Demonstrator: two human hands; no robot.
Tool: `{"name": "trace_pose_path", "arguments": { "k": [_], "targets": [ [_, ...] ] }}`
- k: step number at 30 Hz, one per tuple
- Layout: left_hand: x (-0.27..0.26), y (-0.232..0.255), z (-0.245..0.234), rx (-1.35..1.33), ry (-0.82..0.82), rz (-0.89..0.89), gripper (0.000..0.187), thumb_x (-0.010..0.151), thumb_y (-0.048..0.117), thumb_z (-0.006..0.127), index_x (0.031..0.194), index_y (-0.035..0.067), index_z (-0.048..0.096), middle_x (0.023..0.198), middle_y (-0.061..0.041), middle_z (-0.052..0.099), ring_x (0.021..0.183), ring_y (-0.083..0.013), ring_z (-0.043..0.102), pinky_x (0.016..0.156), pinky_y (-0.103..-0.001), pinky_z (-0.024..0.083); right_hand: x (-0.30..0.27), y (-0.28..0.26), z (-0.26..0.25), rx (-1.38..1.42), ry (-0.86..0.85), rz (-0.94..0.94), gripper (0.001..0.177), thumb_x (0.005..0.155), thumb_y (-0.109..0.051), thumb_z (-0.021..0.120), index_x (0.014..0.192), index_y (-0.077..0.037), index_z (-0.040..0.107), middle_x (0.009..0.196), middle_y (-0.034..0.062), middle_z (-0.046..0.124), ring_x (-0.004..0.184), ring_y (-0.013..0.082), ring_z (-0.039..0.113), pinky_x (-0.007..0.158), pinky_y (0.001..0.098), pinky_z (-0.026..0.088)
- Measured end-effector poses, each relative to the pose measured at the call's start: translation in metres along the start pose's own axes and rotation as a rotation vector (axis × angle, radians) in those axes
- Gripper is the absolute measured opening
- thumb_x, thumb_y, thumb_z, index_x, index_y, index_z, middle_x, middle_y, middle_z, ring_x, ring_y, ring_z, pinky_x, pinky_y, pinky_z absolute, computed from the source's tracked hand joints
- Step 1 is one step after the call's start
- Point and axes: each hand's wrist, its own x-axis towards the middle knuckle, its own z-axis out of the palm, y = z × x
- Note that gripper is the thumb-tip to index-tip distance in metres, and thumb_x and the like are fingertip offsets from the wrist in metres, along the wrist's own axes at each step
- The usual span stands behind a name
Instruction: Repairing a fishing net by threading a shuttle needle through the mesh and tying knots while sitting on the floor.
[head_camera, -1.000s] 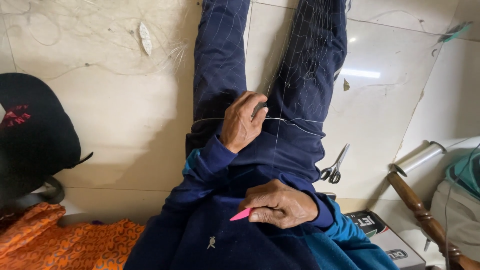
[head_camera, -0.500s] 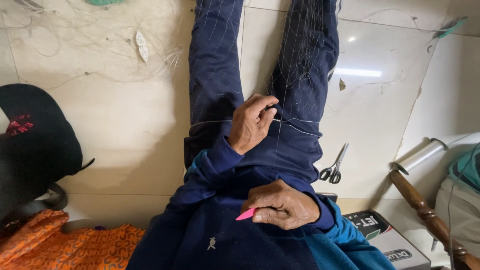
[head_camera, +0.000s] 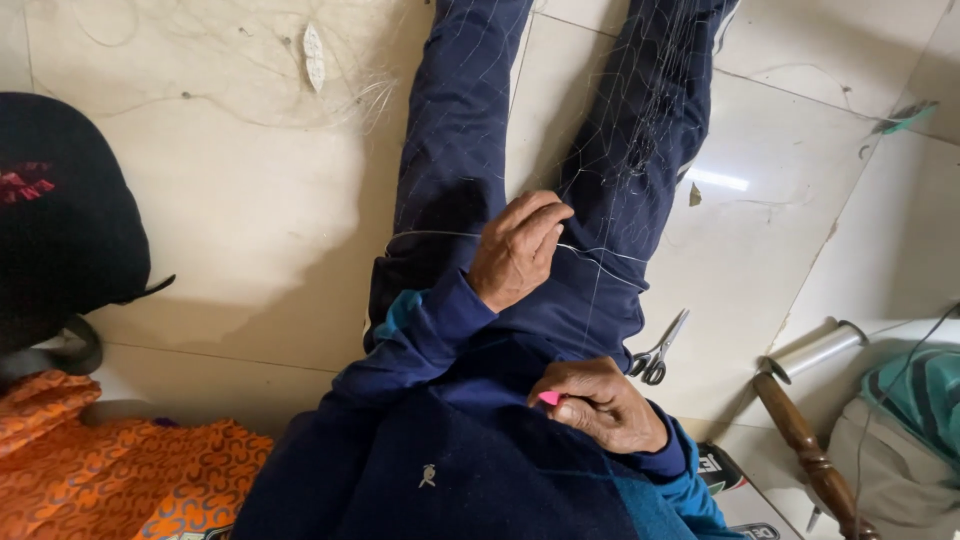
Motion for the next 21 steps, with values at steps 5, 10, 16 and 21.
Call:
{"name": "trace_pose_path", "arguments": {
  "k": [5,10,16,21],
  "targets": [
    [-0.003,0.002,-0.001,0.005,-0.001,0.015,0.019,0.077,-0.007,0.059,0.095,-0.001,0.058,0.101,-0.01,0.056,0.087,-0.0247,0.059,0.08,-0.032,0.05,-0.005,0.005,0.001,0.017,0.052,0.049,0.028,0.089,-0.021,0.053,0.087,0.004,0.064,0.066,0.0068,0.059,0.05,0.0124,0.044,0.047,0.0239,0.034],
    [-0.004,0.003,0.002,0.025,-0.02,0.064,0.016,0.077,-0.006,0.058,0.092,0.0,0.058,0.098,-0.008,0.055,0.085,-0.0249,0.053,0.079,-0.033,0.049,-0.007,0.003,-0.001,-0.024,0.082,0.074,0.027,0.088,-0.022,0.052,0.085,0.002,0.064,0.062,0.0056,0.056,0.047,0.011,0.041,0.045,0.0241,0.032],
    [0.0,0.002,0.008,0.103,0.021,0.262,0.013,0.076,-0.009,0.059,0.087,-0.003,0.059,0.068,-0.009,0.053,0.084,-0.0248,0.057,0.088,-0.033,0.046,-0.03,0.016,-0.012,-0.135,0.302,0.173,0.027,0.082,-0.023,0.058,0.089,0.001,0.068,0.066,0.0081,0.066,0.047,0.0124,0.051,0.045,0.0238,0.04],
    [-0.008,-0.019,0.026,0.052,0.057,0.301,0.012,0.081,-0.005,0.056,0.09,0.002,0.06,0.074,-0.009,0.059,0.085,-0.0244,0.061,0.078,-0.031,0.053,-0.054,0.04,-0.041,-0.317,0.661,0.271,0.027,0.087,-0.026,0.056,0.085,-0.001,0.066,0.055,0.0041,0.053,0.046,0.0092,0.04,0.042,0.0235,0.032]
  ]
}}
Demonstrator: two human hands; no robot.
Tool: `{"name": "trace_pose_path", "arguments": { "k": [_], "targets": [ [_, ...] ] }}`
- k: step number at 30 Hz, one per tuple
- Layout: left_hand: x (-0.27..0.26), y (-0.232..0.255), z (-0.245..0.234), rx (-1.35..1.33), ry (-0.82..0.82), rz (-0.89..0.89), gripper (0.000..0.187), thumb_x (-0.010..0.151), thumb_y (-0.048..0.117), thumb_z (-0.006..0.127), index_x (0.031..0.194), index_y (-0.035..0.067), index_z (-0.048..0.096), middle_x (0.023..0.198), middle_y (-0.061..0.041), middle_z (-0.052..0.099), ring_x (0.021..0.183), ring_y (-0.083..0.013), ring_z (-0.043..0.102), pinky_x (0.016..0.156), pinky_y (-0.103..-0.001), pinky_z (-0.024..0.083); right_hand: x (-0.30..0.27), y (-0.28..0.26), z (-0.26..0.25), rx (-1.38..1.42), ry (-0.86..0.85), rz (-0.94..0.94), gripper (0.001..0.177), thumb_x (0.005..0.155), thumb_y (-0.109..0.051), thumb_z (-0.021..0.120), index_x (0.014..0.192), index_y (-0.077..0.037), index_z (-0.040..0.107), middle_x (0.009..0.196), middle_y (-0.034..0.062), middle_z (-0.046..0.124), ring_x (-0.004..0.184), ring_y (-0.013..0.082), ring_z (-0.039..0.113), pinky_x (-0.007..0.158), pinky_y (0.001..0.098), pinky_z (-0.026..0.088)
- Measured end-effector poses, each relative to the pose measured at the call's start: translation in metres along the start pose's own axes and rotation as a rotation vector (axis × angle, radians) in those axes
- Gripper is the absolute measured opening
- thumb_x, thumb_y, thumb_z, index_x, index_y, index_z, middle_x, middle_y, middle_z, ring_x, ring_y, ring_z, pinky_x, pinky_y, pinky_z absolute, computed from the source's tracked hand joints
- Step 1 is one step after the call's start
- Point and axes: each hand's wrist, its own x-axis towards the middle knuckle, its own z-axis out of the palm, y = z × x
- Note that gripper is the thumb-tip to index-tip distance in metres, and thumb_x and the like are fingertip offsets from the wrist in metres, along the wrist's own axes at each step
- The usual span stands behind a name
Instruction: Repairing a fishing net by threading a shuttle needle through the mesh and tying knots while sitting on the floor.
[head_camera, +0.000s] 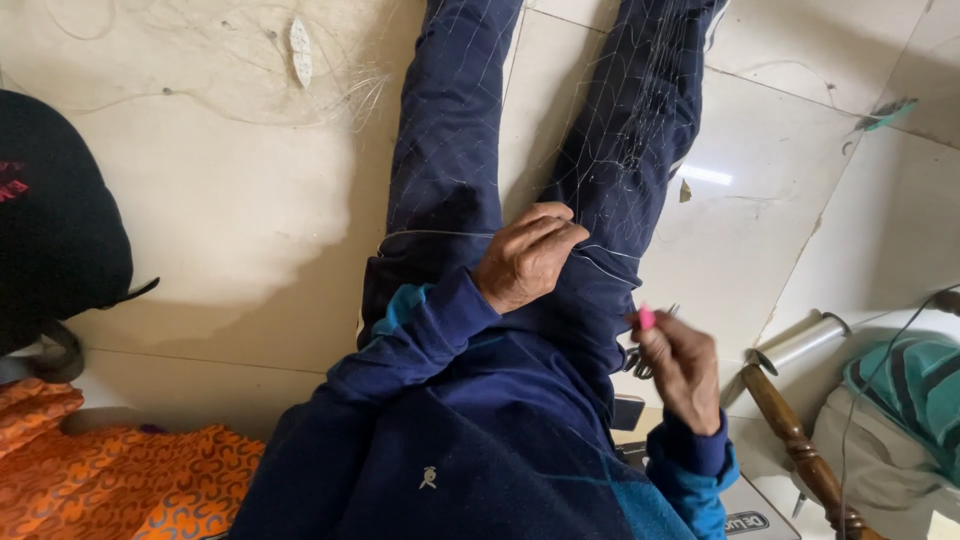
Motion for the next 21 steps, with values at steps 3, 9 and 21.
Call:
{"name": "trace_pose_path", "arguments": {
  "k": [3,9,21],
  "targets": [
    [-0.005,-0.004,0.007,0.013,0.046,0.029,0.012,0.086,-0.001,0.054,0.092,0.005,0.062,0.074,-0.006,0.057,0.083,-0.0234,0.062,0.071,-0.03,0.056,0.022,0.037,-0.006,-0.152,0.248,-0.092,0.023,0.095,-0.019,0.052,0.088,-0.001,0.064,0.055,0.0058,0.05,0.051,0.0112,0.041,0.049,0.0252,0.033],
    [-0.004,-0.005,0.004,0.048,-0.001,-0.006,0.011,0.086,0.001,0.054,0.091,0.006,0.062,0.078,-0.005,0.058,0.078,-0.0213,0.062,0.067,-0.03,0.055,0.07,0.068,0.003,-0.34,0.368,-0.36,0.017,0.091,0.004,0.054,0.106,0.005,0.063,0.075,0.0182,0.053,0.058,0.0279,0.053,0.054,0.0353,0.042],
    [0.015,-0.002,-0.003,0.06,-0.075,-0.08,0.013,0.084,0.003,0.058,0.094,0.009,0.065,0.081,-0.005,0.062,0.07,-0.0219,0.062,0.063,-0.03,0.054,0.076,0.047,0.03,-0.467,0.45,-0.398,0.021,0.089,0.0,0.053,0.103,-0.007,0.067,0.096,0.0175,0.059,0.084,0.04,0.061,0.069,0.0454,0.051]
  ]
}}
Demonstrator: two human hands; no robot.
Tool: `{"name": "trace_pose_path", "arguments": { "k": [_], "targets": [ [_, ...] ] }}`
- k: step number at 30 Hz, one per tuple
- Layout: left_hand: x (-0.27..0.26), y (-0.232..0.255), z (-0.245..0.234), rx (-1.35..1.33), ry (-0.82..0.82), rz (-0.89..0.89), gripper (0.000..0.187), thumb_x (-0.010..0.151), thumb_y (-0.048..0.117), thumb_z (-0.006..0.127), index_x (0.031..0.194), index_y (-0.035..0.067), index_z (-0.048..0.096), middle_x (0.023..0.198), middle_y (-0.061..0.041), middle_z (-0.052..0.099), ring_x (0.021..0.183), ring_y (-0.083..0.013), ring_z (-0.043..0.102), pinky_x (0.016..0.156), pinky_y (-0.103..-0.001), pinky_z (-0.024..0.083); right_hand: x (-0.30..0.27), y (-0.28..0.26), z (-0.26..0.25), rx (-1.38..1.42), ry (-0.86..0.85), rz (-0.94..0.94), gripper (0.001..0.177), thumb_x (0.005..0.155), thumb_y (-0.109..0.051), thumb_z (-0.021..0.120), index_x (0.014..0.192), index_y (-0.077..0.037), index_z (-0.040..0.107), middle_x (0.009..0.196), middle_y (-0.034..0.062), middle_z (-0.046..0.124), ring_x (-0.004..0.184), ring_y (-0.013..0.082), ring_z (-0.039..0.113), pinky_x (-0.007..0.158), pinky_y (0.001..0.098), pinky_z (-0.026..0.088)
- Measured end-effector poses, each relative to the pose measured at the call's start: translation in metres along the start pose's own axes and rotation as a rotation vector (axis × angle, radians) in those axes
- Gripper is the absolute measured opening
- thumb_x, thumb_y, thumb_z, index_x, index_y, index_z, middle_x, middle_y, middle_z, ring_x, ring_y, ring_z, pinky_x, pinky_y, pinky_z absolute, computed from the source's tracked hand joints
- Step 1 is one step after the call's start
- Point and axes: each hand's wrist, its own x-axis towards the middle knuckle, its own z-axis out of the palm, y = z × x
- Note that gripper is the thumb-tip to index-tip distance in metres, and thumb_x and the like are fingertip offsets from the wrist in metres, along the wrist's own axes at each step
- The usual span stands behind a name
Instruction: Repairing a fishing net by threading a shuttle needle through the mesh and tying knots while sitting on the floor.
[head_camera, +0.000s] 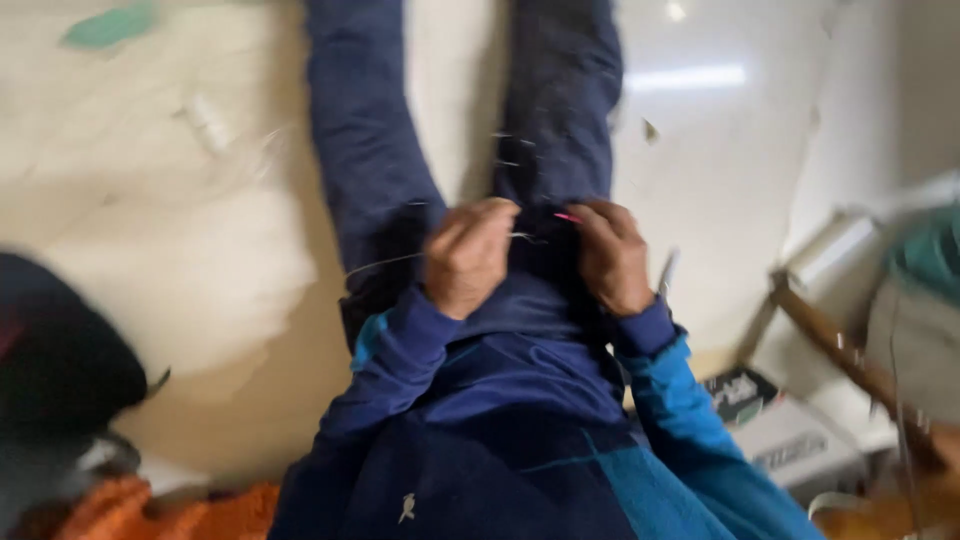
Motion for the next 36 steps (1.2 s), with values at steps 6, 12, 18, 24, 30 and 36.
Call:
{"name": "trace_pose_path", "arguments": {
  "k": [6,12,18,24,30,36],
  "targets": [
    [-0.003,-0.013,0.002,0.076,-0.009,-0.037,0.018,0.084,-0.001,0.06,0.095,0.009,0.068,0.078,-0.006,0.065,0.066,-0.0219,0.063,0.062,-0.03,0.052,-0.032,0.044,-0.032,0.022,0.259,0.067,0.019,0.085,0.009,0.058,0.092,-0.004,0.069,0.081,0.0124,0.061,0.072,0.0294,0.061,0.064,0.037,0.051],
    [-0.002,-0.009,0.004,0.007,-0.036,-0.015,0.017,0.082,-0.006,0.061,0.09,0.007,0.069,0.077,-0.006,0.066,0.062,-0.0223,0.062,0.06,-0.03,0.051,-0.173,0.184,-0.046,-0.163,0.177,0.864,0.008,0.084,-0.005,0.06,0.089,-0.008,0.066,0.072,0.013,0.064,0.064,0.0241,0.061,0.054,0.0352,0.049],
    [-0.005,-0.012,0.004,0.002,-0.057,0.006,0.016,0.082,-0.005,0.061,0.087,0.007,0.069,0.078,-0.005,0.067,0.061,-0.0212,0.061,0.06,-0.029,0.05,-0.211,0.16,-0.022,-0.228,0.174,1.099,0.011,0.078,-0.014,0.057,0.085,-0.009,0.065,0.068,0.0145,0.064,0.06,0.0274,0.062,0.052,0.0375,0.05],
    [-0.002,-0.01,0.0,-0.015,-0.053,0.023,0.013,0.084,-0.002,0.061,0.087,0.008,0.069,0.079,-0.006,0.067,0.062,-0.0214,0.06,0.06,-0.029,0.05,-0.232,0.143,-0.007,-0.445,-0.006,1.112,0.036,0.074,-0.015,0.055,0.11,-0.01,0.054,0.083,0.0237,0.061,0.082,0.045,0.061,0.075,0.0533,0.049],
    [0.001,0.001,-0.005,-0.009,0.01,0.027,0.012,0.085,0.0,0.058,0.085,0.008,0.067,0.08,-0.008,0.067,0.063,-0.0246,0.061,0.059,-0.032,0.052,-0.223,0.132,0.005,-0.482,-0.13,1.112,0.05,0.075,-0.019,0.052,0.123,-0.012,0.047,0.088,0.0275,0.059,0.09,0.0497,0.058,0.083,0.0526,0.046],
    [-0.009,-0.004,0.001,-0.042,0.075,0.032,0.013,0.085,0.0,0.056,0.084,0.009,0.066,0.08,-0.006,0.065,0.065,-0.0218,0.059,0.061,-0.029,0.053,-0.268,0.198,0.001,-0.652,-0.15,1.105,0.036,0.08,-0.029,0.055,0.115,-0.024,0.057,0.082,0.0116,0.067,0.089,0.0366,0.062,0.082,0.0439,0.049]
  ]
}}
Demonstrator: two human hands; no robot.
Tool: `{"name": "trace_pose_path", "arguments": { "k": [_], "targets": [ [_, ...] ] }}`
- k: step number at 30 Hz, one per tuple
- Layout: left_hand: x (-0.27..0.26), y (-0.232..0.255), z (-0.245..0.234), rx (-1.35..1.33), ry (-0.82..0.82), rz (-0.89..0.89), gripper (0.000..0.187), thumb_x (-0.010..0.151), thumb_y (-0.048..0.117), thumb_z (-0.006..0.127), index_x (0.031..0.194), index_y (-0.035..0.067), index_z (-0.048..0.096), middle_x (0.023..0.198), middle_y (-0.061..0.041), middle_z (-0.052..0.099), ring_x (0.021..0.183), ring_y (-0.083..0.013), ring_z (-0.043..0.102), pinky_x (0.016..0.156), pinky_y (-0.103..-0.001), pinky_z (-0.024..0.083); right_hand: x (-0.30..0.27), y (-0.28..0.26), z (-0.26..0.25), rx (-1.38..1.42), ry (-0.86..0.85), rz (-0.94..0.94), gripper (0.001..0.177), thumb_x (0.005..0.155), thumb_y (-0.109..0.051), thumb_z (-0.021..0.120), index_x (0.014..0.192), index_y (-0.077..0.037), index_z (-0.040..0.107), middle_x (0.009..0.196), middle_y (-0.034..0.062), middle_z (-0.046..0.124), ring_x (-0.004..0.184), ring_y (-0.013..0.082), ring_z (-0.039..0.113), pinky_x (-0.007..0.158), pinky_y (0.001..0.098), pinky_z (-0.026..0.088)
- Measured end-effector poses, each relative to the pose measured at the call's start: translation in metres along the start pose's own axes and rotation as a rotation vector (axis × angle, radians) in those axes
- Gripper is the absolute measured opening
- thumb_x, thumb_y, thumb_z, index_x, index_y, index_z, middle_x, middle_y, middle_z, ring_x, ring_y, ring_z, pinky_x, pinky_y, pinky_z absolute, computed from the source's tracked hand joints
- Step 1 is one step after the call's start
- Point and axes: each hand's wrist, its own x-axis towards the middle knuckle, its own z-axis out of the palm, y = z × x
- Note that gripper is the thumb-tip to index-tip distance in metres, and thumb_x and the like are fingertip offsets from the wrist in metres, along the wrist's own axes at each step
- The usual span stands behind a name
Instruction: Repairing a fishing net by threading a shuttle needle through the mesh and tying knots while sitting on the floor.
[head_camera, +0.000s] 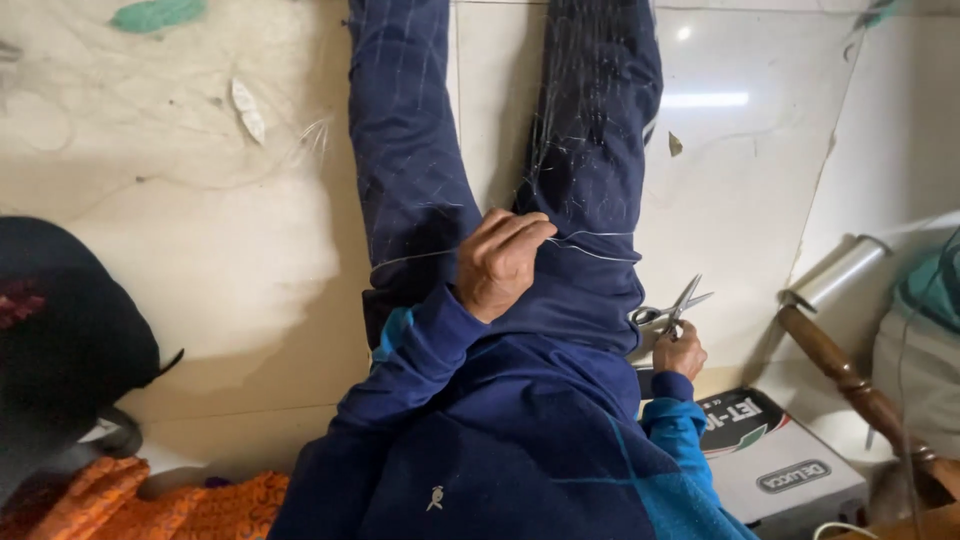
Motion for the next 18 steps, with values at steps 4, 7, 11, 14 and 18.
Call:
{"name": "trace_pose_path", "arguments": {
  "k": [4,7,11,14,18],
  "targets": [
    [-0.004,0.001,0.001,0.037,-0.025,-0.004,0.01,0.085,0.002,0.056,0.086,0.009,0.064,0.081,-0.006,0.063,0.069,-0.0217,0.059,0.063,-0.029,0.053,-0.005,-0.01,-0.009,0.008,-0.079,0.049,0.045,0.082,-0.038,0.051,0.125,-0.027,0.051,0.091,0.0131,0.068,0.096,0.0358,0.061,0.087,0.0456,0.047],
    [-0.002,0.002,0.0,0.052,-0.03,0.0,0.012,0.086,0.003,0.056,0.086,0.012,0.063,0.08,-0.003,0.062,0.068,-0.0196,0.058,0.063,-0.027,0.053,-0.023,-0.028,-0.006,-0.004,-0.006,0.013,0.056,0.079,-0.036,0.059,0.128,-0.016,0.044,0.094,0.0279,0.062,0.094,0.0454,0.058,0.084,0.0494,0.048],
    [-0.011,-0.003,0.005,0.05,-0.038,-0.013,0.012,0.086,0.003,0.056,0.087,0.013,0.062,0.081,-0.003,0.062,0.07,-0.0193,0.058,0.064,-0.028,0.053,-0.01,-0.01,0.002,0.042,0.02,0.021,0.047,0.082,-0.035,0.061,0.124,-0.019,0.049,0.09,0.0189,0.065,0.092,0.0398,0.061,0.081,0.0458,0.049],
    [-0.014,-0.006,0.006,0.03,-0.028,-0.023,0.013,0.086,0.003,0.055,0.087,0.013,0.063,0.082,-0.002,0.062,0.071,-0.0187,0.058,0.063,-0.026,0.054,0.001,-0.008,0.003,0.164,-0.023,0.043,0.055,0.081,-0.048,0.06,0.127,-0.022,0.047,0.096,0.0207,0.064,0.098,0.0406,0.058,0.085,0.0466,0.046],
    [-0.019,-0.006,0.008,0.013,-0.025,-0.039,0.013,0.086,0.002,0.056,0.087,0.013,0.063,0.081,-0.002,0.063,0.072,-0.0185,0.059,0.063,-0.027,0.054,-0.013,-0.021,0.004,0.084,0.023,0.031,0.062,0.079,-0.038,0.062,0.133,-0.019,0.037,0.099,0.0289,0.056,0.096,0.0475,0.056,0.08,0.049,0.049]
  ]
}}
